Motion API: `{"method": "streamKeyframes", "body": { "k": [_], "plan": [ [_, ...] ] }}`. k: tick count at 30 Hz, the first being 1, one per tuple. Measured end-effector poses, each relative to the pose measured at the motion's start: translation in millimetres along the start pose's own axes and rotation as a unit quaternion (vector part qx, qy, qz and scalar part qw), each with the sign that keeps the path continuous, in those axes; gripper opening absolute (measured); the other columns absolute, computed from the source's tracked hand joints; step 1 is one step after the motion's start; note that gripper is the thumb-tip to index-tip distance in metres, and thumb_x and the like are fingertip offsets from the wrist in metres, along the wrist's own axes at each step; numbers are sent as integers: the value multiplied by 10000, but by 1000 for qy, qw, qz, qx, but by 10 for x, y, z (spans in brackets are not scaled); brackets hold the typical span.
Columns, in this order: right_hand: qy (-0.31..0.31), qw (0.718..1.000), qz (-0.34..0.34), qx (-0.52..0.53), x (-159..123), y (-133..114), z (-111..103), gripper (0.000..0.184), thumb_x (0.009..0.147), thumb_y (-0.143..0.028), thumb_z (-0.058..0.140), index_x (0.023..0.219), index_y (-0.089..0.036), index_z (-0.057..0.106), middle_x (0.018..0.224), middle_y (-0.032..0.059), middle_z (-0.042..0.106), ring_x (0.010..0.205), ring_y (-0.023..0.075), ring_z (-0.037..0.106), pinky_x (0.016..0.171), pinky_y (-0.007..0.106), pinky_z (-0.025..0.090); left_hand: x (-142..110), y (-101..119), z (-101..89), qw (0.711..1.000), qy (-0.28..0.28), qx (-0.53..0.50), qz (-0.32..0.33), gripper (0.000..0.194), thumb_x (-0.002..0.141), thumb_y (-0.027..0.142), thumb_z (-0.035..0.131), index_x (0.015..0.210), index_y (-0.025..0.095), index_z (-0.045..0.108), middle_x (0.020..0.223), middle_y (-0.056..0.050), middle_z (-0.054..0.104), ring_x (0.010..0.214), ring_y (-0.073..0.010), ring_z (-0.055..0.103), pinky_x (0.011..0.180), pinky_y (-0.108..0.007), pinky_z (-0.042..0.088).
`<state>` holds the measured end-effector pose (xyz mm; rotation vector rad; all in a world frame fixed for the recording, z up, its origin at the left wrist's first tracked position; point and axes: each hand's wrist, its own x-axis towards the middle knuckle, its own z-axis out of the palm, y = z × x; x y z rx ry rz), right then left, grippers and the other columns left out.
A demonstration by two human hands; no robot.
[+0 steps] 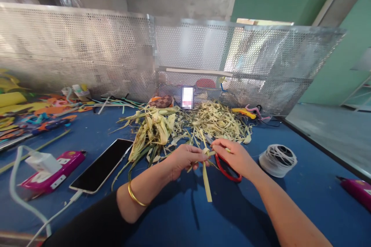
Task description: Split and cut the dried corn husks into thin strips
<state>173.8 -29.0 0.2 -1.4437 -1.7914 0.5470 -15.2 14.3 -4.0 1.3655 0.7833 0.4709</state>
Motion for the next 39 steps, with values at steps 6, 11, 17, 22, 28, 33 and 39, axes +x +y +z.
{"method": "streamKeyframes", "body": {
  "k": [6,11,17,22,28,33,39],
  "plan": [
    [-28,991,-53,-116,13,32,72,225,841,-243,497,632,-202,569,598,-13,579,609,154,543,588,262,400,-15,15,-5,999,-20,36,-7,315,559,433,749,621,128,700,564,-7,614,408,-37,386,400,-214,163],
    [160,945,-191,-213,-22,5,70,134,869,-258,522,860,-219,650,861,51,661,845,214,580,797,362,399,8,-24,29,999,38,-33,-12,315,587,429,738,661,125,699,654,-31,655,449,-50,463,397,-201,223],
    [41,886,-349,-303,-169,-268,238,154,892,-167,482,887,-214,629,754,16,624,705,159,536,772,343,344,82,-110,61,985,118,-123,-15,343,509,408,797,615,126,633,483,45,520,407,-44,411,407,-195,267],
    [17,824,-359,-438,-169,-209,451,237,865,-56,393,863,-156,608,764,55,590,693,182,507,735,347,326,100,-118,61,984,131,-118,-23,329,540,400,782,651,121,647,468,63,472,403,-39,376,394,-196,255],
    [69,824,-363,-431,-182,-177,416,270,905,-78,345,854,-138,603,755,63,590,668,177,501,754,355,330,73,-82,62,979,93,-184,-5,257,526,294,783,604,120,611,519,47,517,449,-39,420,402,-181,246],
    [65,802,-406,-433,-244,-291,445,300,912,-73,340,796,-136,610,684,46,575,642,168,489,709,343,351,39,-47,97,970,124,-207,1,226,555,267,776,612,108,626,565,8,587,484,-50,462,434,-177,266],
    [86,791,-447,-409,-285,-329,457,256,907,-69,372,901,-86,628,715,71,624,666,171,526,722,348,384,41,-34,116,963,153,-220,-12,155,613,219,753,631,105,650,578,-23,630,532,-90,557,497,-192,372]
  ]
}}
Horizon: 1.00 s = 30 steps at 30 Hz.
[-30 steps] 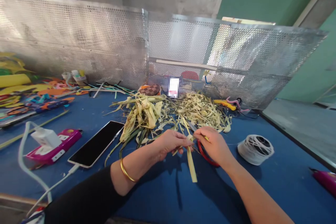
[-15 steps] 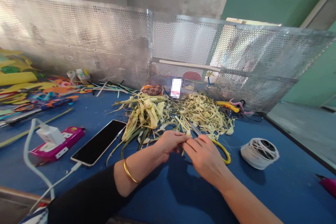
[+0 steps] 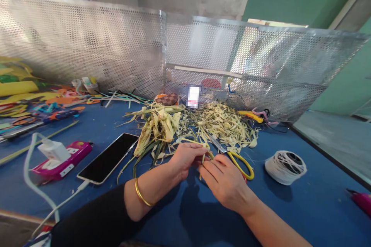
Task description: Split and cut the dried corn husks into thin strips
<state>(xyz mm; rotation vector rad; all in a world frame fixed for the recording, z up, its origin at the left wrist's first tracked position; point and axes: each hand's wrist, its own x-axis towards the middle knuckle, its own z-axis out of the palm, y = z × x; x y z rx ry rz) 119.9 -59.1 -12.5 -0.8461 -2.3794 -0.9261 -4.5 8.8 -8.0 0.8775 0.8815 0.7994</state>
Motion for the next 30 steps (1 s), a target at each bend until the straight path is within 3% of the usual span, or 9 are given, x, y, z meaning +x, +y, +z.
{"method": "streamKeyframes", "body": {
  "k": [9,12,14,15,17,20,22,25,30],
  "plan": [
    [-15,998,-15,59,11,-42,9,270,903,-73,360,888,-127,624,706,63,637,634,168,546,705,348,406,47,-56,-36,1000,-11,-22,-1,92,676,162,712,678,84,664,582,-37,638,499,-86,565,497,-187,426],
    [12,965,150,214,-7,72,-41,185,914,-193,428,943,-178,609,778,51,660,694,166,579,718,335,429,44,-15,-33,999,-21,-34,0,124,672,145,720,773,94,668,582,-20,627,485,-79,556,493,-183,439],
    [67,875,371,304,-44,194,-49,204,898,-343,469,901,-203,617,740,42,649,681,171,582,664,312,447,25,20,-24,998,-43,-36,-11,156,683,130,703,831,105,661,630,-28,643,484,-75,555,496,-187,457],
    [97,803,487,330,-68,257,-36,270,885,-416,467,818,-204,620,655,29,617,614,165,561,597,294,441,11,36,-18,998,-56,-30,-20,158,690,125,689,844,107,657,661,-38,653,484,-73,556,497,-190,465],
    [95,652,621,424,-113,362,26,360,779,-532,567,706,-184,624,564,12,570,528,148,526,525,276,434,-20,61,-4,997,-75,-10,-36,147,694,120,663,840,109,653,707,-49,662,486,-71,554,481,-188,464],
    [26,470,661,585,-152,419,151,390,643,-532,704,675,-148,643,605,22,598,491,112,509,471,245,413,-55,74,12,995,-90,31,-37,90,697,172,644,758,105,648,692,-35,639,474,-60,525,397,-161,382],
    [21,414,653,634,-150,399,204,367,612,-493,741,674,-146,638,626,25,616,485,100,507,455,231,392,-65,66,17,994,-91,50,-29,155,709,264,648,705,110,631,671,-25,620,453,-49,486,353,-159,298],
    [53,426,633,644,-119,344,205,337,591,-456,763,662,-159,621,586,-2,604,480,95,498,472,233,385,-71,37,22,993,-73,90,-16,301,651,400,713,692,123,605,654,-4,605,408,-22,391,344,-172,178],
    [63,531,613,582,-73,311,139,353,614,-494,714,556,-170,586,518,-14,572,485,112,491,500,258,386,-85,-7,45,983,-73,168,-2,347,612,447,720,696,124,626,616,14,583,385,-10,251,392,-214,98]
  ]
}}
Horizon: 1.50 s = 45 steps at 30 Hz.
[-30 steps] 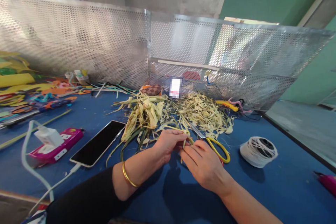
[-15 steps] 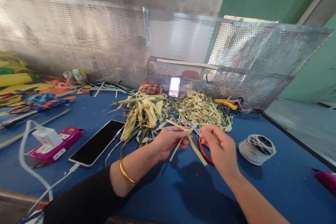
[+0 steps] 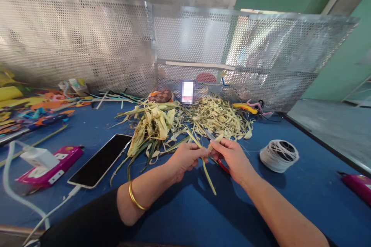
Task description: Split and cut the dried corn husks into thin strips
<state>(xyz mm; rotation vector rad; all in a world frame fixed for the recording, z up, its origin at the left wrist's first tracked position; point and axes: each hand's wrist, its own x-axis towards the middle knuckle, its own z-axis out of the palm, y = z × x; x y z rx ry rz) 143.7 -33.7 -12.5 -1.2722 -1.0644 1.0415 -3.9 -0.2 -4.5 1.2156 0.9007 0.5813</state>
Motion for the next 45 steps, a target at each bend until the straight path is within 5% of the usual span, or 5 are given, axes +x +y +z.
{"method": "streamKeyframes", "body": {
  "k": [14,19,22,27,45],
  "plan": [
    [91,990,-58,-93,72,98,-44,321,709,-466,616,550,-195,549,494,-16,524,466,138,472,481,278,372,3,46,-33,996,-27,80,26,224,603,344,647,622,122,670,499,-2,569,390,-44,286,423,-224,169],
    [188,906,-249,-287,103,-2,-187,277,768,-378,590,973,-195,624,962,91,642,901,237,577,810,381,433,15,-42,4,986,-9,154,63,231,658,340,604,624,124,678,468,23,509,438,-68,364,461,-217,254],
    [61,885,-295,-355,43,-81,-136,173,825,-333,536,831,-217,664,925,64,665,928,223,579,900,393,381,8,-84,32,974,-32,207,89,228,667,339,605,618,124,665,502,24,524,494,-88,433,499,-218,303],
    [-103,951,-158,-245,-28,-100,-26,199,780,-320,571,625,-195,578,641,-5,582,620,143,535,608,271,423,-25,-82,63,962,-103,234,93,340,729,437,564,660,121,669,527,22,537,543,-105,475,553,-224,347],
    [-31,932,-247,-264,30,-127,-126,218,870,-300,470,751,-197,621,825,28,641,822,171,583,771,280,421,-42,-24,51,988,-101,103,46,333,704,449,613,693,127,696,472,42,468,445,-56,352,468,-207,234]
  ]
}}
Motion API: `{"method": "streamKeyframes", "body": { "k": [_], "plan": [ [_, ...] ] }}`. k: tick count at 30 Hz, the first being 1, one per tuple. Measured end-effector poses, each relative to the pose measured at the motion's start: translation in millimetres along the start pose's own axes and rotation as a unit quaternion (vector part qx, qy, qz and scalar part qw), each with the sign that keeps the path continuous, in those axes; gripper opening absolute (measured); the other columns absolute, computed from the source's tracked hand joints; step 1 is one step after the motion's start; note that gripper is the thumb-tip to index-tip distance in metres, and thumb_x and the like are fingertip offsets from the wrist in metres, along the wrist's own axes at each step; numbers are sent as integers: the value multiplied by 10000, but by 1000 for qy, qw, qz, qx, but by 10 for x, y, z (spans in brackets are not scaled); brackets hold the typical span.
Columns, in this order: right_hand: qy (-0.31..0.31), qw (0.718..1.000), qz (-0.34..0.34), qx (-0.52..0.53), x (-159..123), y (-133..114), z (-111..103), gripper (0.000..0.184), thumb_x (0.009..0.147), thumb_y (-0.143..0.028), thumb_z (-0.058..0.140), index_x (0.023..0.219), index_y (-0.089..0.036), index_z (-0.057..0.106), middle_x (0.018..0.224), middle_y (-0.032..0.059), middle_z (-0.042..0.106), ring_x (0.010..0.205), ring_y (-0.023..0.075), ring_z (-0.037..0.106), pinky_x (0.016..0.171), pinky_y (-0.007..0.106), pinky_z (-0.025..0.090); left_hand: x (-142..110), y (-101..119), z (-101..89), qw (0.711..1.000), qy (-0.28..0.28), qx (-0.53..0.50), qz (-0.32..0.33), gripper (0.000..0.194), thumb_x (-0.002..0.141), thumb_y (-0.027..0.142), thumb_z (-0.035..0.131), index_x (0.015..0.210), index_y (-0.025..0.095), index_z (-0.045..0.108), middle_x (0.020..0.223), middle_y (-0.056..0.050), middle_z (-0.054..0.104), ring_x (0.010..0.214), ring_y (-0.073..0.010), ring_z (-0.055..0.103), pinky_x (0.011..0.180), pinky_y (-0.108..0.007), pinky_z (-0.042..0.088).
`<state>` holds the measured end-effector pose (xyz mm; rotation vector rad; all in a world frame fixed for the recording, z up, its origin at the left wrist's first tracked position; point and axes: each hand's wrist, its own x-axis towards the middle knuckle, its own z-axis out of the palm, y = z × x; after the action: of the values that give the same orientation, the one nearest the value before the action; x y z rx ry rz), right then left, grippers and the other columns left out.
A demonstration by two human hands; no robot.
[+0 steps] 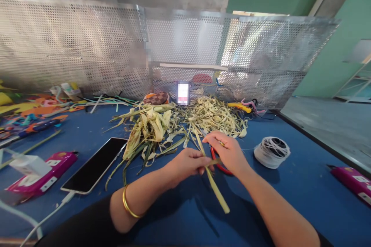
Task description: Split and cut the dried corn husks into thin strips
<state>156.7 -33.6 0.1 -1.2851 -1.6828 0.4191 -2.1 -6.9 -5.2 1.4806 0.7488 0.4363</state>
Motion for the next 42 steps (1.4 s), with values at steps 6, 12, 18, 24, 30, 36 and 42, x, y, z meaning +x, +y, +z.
{"method": "streamKeyframes", "body": {
  "k": [6,12,18,24,30,36,42],
  "plan": [
    [-176,980,-45,-87,57,43,-288,184,868,-322,526,887,-230,684,902,30,692,868,186,600,855,341,404,12,56,-107,994,43,-98,-28,491,689,602,574,679,119,659,478,41,444,390,-38,242,424,-232,101],
    [-152,972,-115,-135,54,59,-211,325,902,-338,492,639,-207,631,613,-7,615,629,141,544,839,353,394,-15,56,-110,998,19,-48,-22,340,617,464,687,648,125,662,457,45,447,410,-43,291,429,-228,135],
    [-40,961,-174,-209,34,90,-132,252,901,-278,496,706,-226,647,735,4,674,765,167,609,967,405,329,-3,38,-123,998,37,-54,-16,346,595,465,704,629,129,630,462,51,444,410,-40,300,421,-217,149],
    [40,961,-128,-244,-22,-4,-196,226,893,-381,473,883,-218,630,894,69,671,886,227,589,807,365,427,58,4,-160,985,120,-126,0,420,620,542,663,693,132,608,505,63,429,421,-37,303,415,-202,167],
    [-131,962,-73,-227,-68,-45,-75,255,898,-302,455,684,-219,565,604,-6,592,664,171,551,738,319,413,91,-35,-192,983,170,-73,14,380,612,469,697,563,159,482,465,66,433,403,-36,323,418,-211,197],
    [-130,977,-11,-168,-69,-73,-42,181,887,-336,466,790,-214,558,667,-11,608,614,146,536,573,246,360,77,-22,-172,983,162,-87,5,374,618,458,691,554,162,472,461,63,440,396,-36,328,409,-206,190],
    [-120,947,-106,-278,-100,-25,69,302,912,-243,409,623,-201,486,553,-12,536,550,140,473,635,269,322,82,-27,-156,985,152,-79,15,382,623,487,682,570,150,512,450,64,429,401,-38,324,412,-203,187]
  ]
}}
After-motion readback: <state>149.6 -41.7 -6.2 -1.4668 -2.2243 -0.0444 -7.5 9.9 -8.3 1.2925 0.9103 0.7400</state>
